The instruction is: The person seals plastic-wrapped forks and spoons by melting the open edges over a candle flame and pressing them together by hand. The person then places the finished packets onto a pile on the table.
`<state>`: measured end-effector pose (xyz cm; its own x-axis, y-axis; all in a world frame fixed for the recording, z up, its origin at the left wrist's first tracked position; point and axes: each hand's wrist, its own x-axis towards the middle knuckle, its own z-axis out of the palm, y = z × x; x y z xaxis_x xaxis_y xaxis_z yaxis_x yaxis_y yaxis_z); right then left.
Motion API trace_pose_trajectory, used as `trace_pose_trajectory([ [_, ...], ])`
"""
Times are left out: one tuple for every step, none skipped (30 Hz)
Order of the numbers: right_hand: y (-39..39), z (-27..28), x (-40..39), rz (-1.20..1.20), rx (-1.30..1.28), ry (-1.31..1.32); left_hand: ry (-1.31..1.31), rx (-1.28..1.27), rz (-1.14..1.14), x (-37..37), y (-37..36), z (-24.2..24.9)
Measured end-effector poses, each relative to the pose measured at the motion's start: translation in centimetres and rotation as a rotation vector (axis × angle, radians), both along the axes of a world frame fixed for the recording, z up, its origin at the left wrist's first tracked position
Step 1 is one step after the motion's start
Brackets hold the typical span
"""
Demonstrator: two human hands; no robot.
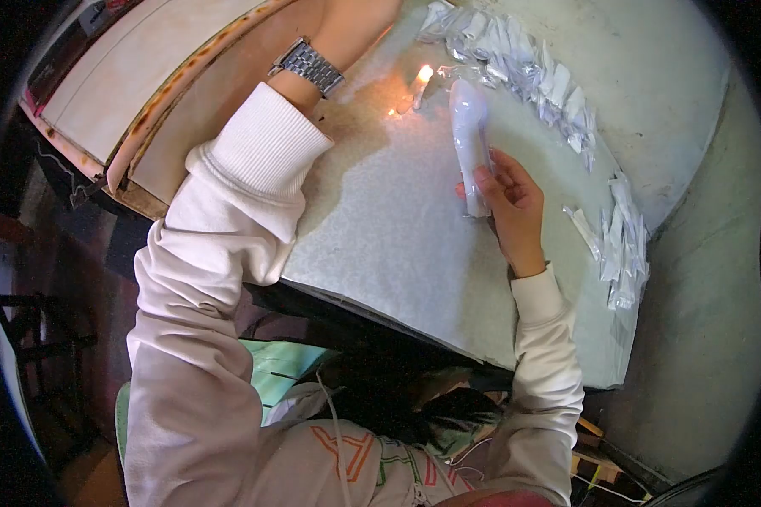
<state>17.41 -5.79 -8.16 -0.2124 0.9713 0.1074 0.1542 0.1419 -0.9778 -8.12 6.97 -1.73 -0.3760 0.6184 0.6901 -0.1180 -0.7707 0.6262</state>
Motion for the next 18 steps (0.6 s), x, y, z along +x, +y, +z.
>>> trace_pose_trajectory([
  [-0.04,0.06,0.03,0.01,-0.011,-0.006,-0.02,-0.003,-0.029,0.04,-0.06,0.01],
  [-0.12,0.18,-0.09,0.003,-0.018,-0.004,-0.04,-0.007,-0.057,0.05,-0.08,-0.01],
  [-0.23,0.34,-0.32,-0.003,-0.025,-0.002,-0.061,-0.009,-0.085,0.06,-0.11,-0.01],
  [-0.28,0.41,-0.44,-0.009,-0.032,0.0,-0.054,-0.009,-0.079,0.04,-0.14,-0.03],
  [-0.24,0.34,-0.39,-0.004,-0.026,0.002,-0.046,-0.008,-0.073,0.01,-0.23,-0.02],
  [-0.15,0.18,-0.27,0.002,-0.021,0.003,-0.039,-0.008,-0.068,0.0,-0.31,-0.01],
  [-0.1,0.07,-0.21,0.007,-0.015,0.005,-0.033,-0.016,-0.063,-0.03,-0.39,0.01],
  [-0.1,0.02,-0.21,0.01,-0.018,0.009,-0.027,-0.024,-0.058,-0.05,-0.53,0.08],
  [-0.12,-0.02,-0.21,0.012,-0.02,0.014,-0.022,-0.032,-0.053,-0.06,-0.65,0.15],
  [-0.13,-0.03,-0.21,0.014,-0.023,0.019,-0.049,-0.03,-0.078,-0.05,-0.61,0.19],
  [-0.1,0.0,-0.15,0.017,-0.024,0.006,-0.076,-0.027,-0.104,-0.04,-0.51,0.25],
  [-0.05,0.02,-0.1,0.02,-0.025,-0.007,-0.103,-0.024,-0.129,-0.03,-0.42,0.25],
  [-0.02,0.03,-0.06,0.022,-0.026,-0.019,-0.112,-0.027,-0.133,-0.03,-0.35,0.23],
  [-0.04,0.04,-0.13,0.022,-0.021,-0.008,-0.121,-0.03,-0.137,-0.01,-0.45,0.36],
  [-0.08,0.09,-0.26,0.021,-0.016,0.004,-0.129,-0.033,-0.142,0.02,-0.55,0.49],
  [-0.11,0.15,-0.36,0.021,-0.01,0.015,-0.133,-0.027,-0.144,0.05,-0.66,0.6],
  [-0.15,0.19,-0.42,0.024,-0.006,0.014,-0.137,-0.02,-0.146,0.08,-0.75,0.67],
  [-0.15,0.26,-0.46,0.027,-0.001,0.011,-0.141,-0.013,-0.147,0.1,-0.83,0.74],
])
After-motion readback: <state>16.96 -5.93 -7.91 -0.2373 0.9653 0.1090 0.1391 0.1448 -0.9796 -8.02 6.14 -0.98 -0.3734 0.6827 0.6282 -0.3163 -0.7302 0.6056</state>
